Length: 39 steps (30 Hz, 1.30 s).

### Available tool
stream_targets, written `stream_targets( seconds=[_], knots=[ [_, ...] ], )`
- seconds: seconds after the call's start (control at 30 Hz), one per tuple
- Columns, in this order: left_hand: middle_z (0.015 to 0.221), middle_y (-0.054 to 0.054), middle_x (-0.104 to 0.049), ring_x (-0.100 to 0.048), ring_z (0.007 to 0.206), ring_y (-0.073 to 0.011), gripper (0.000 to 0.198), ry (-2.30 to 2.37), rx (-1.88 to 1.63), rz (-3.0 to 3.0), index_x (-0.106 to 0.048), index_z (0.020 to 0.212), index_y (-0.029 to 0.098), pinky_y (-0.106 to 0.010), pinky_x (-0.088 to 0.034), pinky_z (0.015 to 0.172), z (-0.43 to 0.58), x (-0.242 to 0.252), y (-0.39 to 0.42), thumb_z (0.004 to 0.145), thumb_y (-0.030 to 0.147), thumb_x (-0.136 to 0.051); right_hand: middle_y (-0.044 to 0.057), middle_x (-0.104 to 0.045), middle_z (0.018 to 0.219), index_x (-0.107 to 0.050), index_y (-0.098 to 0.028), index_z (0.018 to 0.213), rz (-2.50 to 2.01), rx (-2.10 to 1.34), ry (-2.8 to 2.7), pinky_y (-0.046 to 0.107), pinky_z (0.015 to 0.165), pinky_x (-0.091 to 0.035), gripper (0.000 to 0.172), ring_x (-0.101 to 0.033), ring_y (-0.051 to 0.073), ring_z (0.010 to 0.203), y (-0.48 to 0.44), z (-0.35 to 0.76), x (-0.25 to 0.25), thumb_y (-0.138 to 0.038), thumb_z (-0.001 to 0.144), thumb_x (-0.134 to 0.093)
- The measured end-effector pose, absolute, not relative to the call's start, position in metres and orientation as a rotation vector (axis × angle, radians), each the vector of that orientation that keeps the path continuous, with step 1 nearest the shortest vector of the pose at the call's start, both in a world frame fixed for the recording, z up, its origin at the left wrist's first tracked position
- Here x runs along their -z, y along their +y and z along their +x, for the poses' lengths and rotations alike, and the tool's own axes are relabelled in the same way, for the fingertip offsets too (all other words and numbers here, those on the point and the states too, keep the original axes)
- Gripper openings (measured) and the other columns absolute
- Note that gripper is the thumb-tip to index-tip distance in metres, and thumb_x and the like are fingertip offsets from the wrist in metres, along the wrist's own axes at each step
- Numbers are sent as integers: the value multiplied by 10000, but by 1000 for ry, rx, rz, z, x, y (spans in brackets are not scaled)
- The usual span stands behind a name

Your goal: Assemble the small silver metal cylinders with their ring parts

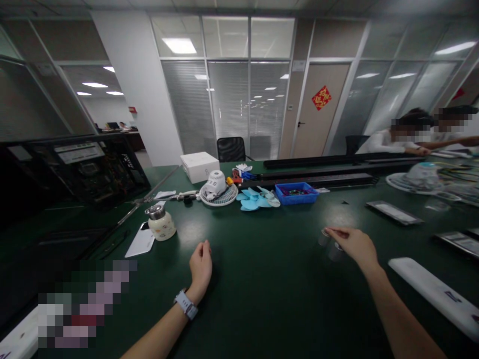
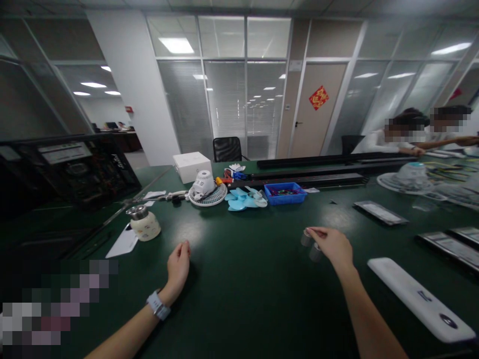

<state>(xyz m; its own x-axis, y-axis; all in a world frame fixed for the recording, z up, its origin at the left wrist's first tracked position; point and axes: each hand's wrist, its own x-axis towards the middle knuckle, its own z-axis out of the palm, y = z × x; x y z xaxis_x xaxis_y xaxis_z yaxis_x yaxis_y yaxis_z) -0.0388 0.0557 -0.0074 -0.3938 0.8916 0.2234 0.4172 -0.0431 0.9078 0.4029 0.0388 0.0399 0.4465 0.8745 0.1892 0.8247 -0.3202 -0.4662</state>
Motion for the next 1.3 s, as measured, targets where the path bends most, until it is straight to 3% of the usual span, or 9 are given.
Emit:
stream_targets(
  seconds=[0.27,0.6,0.77,0.83,0.93,1.07,1.17,1.3],
  knots=[
    [542,45,-422,-434,534,-146,393,1781,-1424,1376,-427,630,211,-258,-300,531,-40,9,56,876,511,-360,82,-752,855,-756,-276,1001,-2239,-98,-1435,310,542,-444,510,-683,280,758,45,404,-40,-647,768,-495],
    [531,46,-416,-428,526,-147,407,1785,-1423,1384,-426,622,215,-260,-297,531,-40,10,57,865,534,-355,52,-757,866,-756,-265,997,-2156,-329,-1347,304,591,-490,503,-694,255,765,48,411,-32,-639,721,-565],
    [528,47,-417,-428,525,-147,409,1784,-1439,1382,-425,618,216,-260,-303,531,-39,8,56,857,540,-352,90,-748,904,-603,-165,1260,-2142,-378,-1254,389,717,-526,772,-694,293,837,35,418,-35,-640,652,-626],
    [530,46,-422,-433,526,-148,409,1786,-1433,1373,-428,622,216,-261,-306,532,-39,8,56,857,541,-350,120,-737,979,-580,-137,1275,-2052,-430,-1218,397,725,-539,841,-694,300,859,23,421,-31,-594,579,-698],
    [524,44,-421,-434,525,-149,408,1791,-1421,1377,-429,620,216,-262,-304,529,-39,8,56,853,541,-349,116,-740,967,-667,-154,1134,-1941,-540,-1248,366,711,-553,719,-699,288,842,8,420,-19,-511,516,-754],
    [528,43,-421,-434,527,-149,403,1788,-1426,1382,-430,621,215,-259,-303,528,-39,8,56,857,532,-353,84,-749,858,-740,-186,949,-2054,-406,-1313,382,729,-537,547,-688,307,848,-2,403,-12,-563,552,-733],
    [531,42,-429,-438,527,-148,396,1782,-1427,1378,-433,623,213,-256,-304,528,-39,9,56,864,518,-359,75,-747,898,-749,-210,954,-2021,-274,-1396,396,779,-519,514,-676,312,891,0,373,-19,-579,597,-717],
    [535,42,-436,-446,529,-145,384,1780,-1428,1392,-437,623,211,-253,-304,530,-39,10,56,873,495,-365,68,-733,981,-735,-216,1006,-1640,-442,-1692,372,824,-501,455,-665,255,906,14,307,-29,-535,685,-695]
  ],
)
